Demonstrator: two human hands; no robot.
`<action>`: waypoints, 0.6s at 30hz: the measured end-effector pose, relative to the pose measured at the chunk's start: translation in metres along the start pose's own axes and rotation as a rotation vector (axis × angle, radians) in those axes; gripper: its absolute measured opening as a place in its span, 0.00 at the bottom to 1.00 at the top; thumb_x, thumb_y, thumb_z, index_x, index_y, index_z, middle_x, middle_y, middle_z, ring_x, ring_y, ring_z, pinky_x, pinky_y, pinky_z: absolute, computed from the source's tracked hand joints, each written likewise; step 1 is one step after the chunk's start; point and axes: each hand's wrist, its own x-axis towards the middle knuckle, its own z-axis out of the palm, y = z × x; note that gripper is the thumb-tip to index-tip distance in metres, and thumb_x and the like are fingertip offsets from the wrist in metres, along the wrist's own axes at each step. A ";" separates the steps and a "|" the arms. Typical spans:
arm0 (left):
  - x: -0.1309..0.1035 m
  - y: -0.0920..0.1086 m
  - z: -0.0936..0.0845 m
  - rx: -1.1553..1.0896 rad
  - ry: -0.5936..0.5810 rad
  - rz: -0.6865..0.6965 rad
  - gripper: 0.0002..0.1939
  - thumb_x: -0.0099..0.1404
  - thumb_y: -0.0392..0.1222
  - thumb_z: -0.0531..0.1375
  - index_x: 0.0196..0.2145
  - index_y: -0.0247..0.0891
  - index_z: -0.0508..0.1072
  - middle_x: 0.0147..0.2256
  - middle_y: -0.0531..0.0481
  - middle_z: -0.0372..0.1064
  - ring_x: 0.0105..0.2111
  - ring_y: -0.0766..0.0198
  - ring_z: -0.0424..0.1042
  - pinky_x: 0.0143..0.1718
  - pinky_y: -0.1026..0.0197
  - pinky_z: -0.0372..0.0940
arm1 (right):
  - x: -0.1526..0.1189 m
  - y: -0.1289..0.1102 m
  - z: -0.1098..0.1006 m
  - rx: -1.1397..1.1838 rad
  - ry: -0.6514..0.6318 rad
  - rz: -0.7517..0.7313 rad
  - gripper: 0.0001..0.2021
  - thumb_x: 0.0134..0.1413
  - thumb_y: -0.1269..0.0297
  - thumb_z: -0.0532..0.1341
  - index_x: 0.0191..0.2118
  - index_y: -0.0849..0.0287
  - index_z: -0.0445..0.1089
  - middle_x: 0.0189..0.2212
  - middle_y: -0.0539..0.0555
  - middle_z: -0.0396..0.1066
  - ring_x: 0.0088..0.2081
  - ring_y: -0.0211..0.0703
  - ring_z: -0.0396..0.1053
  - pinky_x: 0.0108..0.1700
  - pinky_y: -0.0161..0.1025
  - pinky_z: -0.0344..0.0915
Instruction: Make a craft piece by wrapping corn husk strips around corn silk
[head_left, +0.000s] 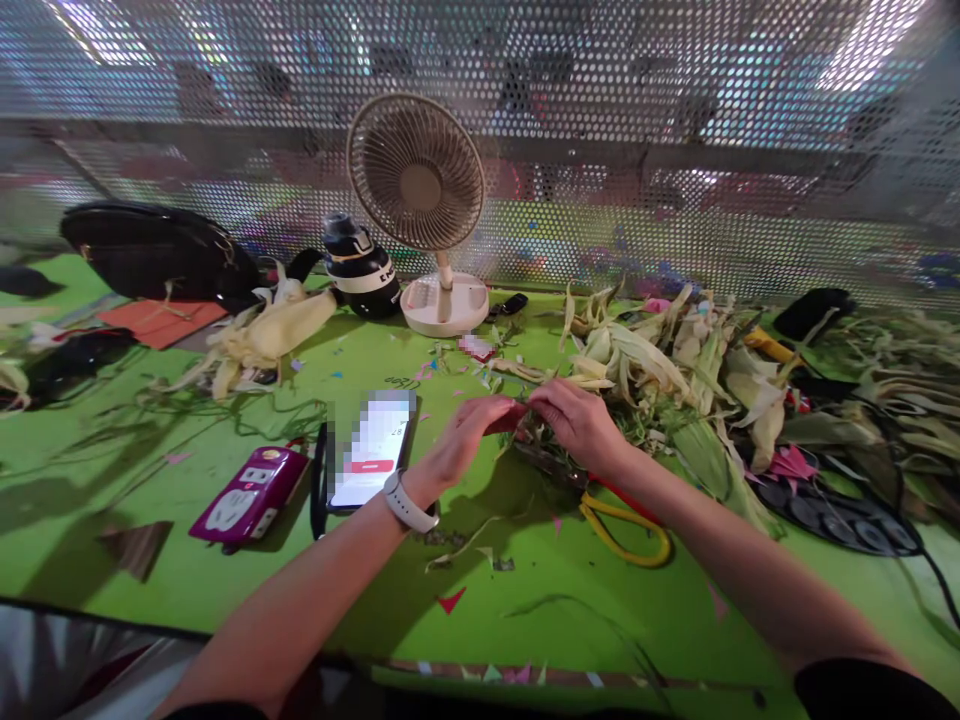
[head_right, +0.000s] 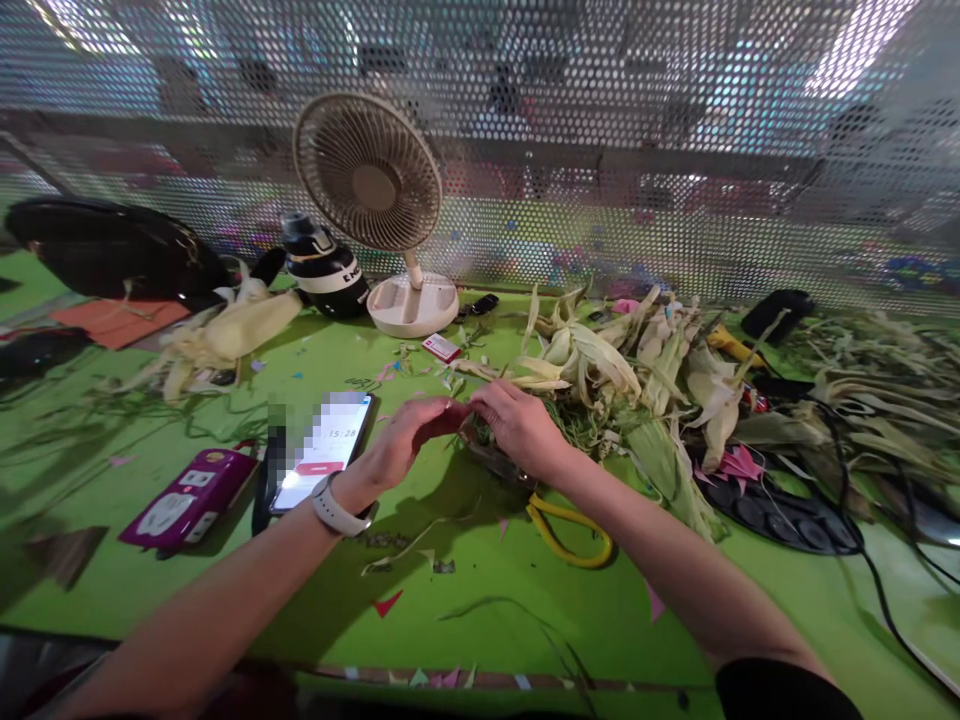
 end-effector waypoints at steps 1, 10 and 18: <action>0.000 0.000 0.000 -0.011 -0.023 -0.003 0.14 0.58 0.49 0.59 0.32 0.34 0.76 0.33 0.48 0.73 0.36 0.62 0.71 0.42 0.58 0.65 | 0.000 0.000 0.000 0.007 -0.004 -0.001 0.08 0.63 0.67 0.52 0.35 0.58 0.68 0.28 0.52 0.69 0.30 0.39 0.67 0.32 0.34 0.63; 0.000 0.006 0.003 0.015 -0.145 0.010 0.10 0.52 0.41 0.66 0.33 0.35 0.76 0.30 0.51 0.73 0.30 0.67 0.69 0.36 0.62 0.65 | 0.000 0.002 -0.001 0.062 0.020 0.052 0.07 0.62 0.67 0.54 0.34 0.58 0.68 0.26 0.52 0.68 0.29 0.38 0.66 0.32 0.33 0.62; 0.000 0.006 0.001 0.044 -0.157 0.024 0.12 0.51 0.41 0.66 0.35 0.35 0.76 0.31 0.49 0.75 0.31 0.66 0.71 0.38 0.60 0.67 | 0.001 0.000 -0.005 0.096 0.036 0.085 0.07 0.61 0.67 0.55 0.34 0.58 0.68 0.26 0.51 0.70 0.28 0.37 0.67 0.32 0.33 0.63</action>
